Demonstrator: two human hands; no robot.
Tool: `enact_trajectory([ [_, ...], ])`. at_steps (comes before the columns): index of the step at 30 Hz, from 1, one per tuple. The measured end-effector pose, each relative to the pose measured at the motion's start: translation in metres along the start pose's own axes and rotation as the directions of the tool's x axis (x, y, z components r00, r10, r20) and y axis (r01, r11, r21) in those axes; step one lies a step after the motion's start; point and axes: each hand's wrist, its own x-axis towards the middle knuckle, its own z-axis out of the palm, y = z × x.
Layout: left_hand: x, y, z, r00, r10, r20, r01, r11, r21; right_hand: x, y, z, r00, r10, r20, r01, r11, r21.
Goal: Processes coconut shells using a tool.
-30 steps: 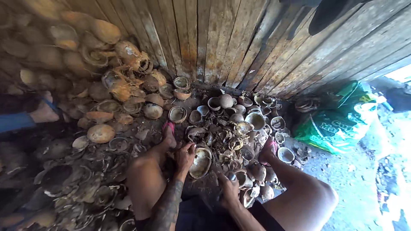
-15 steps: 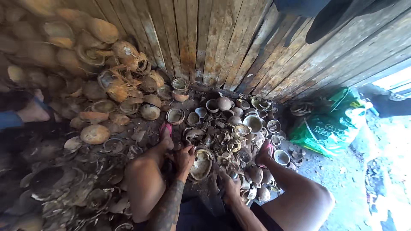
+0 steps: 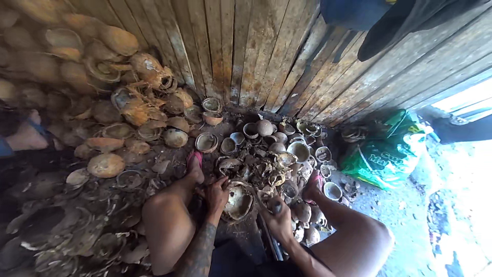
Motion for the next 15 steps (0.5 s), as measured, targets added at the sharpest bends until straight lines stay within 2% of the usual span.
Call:
enact_trajectory([
  [2, -0.004, -0.005, -0.001, 0.999, 0.020, -0.041, -0.020, 1.000, 0.002, -0.021, 0.005, 0.004, 0.985, 0.006, -0.175, 0.016, 0.992, 0.126],
  [4, -0.011, -0.011, 0.001, 0.998, 0.044, -0.043, -0.042, 0.998, 0.055, -0.028, 0.008, 0.008, 0.971, 0.039, -0.236, 0.004, 0.984, 0.179],
  [7, -0.012, -0.014, 0.004, 0.995, 0.078, -0.063, -0.071, 0.991, 0.110, -0.021, 0.008, 0.018, 0.971, 0.062, -0.230, -0.040, 0.994, 0.097],
  [10, -0.013, -0.011, 0.005, 0.991, 0.090, -0.099, -0.081, 0.993, 0.089, -0.017, 0.009, 0.025, 0.972, 0.059, -0.228, -0.065, 0.998, -0.020],
  [13, -0.008, -0.005, 0.004, 0.987, 0.100, -0.122, -0.094, 0.994, 0.055, -0.006, 0.015, 0.034, 0.967, 0.065, -0.246, -0.061, 0.998, 0.024],
  [15, -0.006, -0.007, 0.001, 0.989, 0.115, -0.089, -0.107, 0.990, 0.093, 0.016, 0.025, 0.036, 0.983, 0.076, -0.168, -0.062, 0.994, 0.089],
])
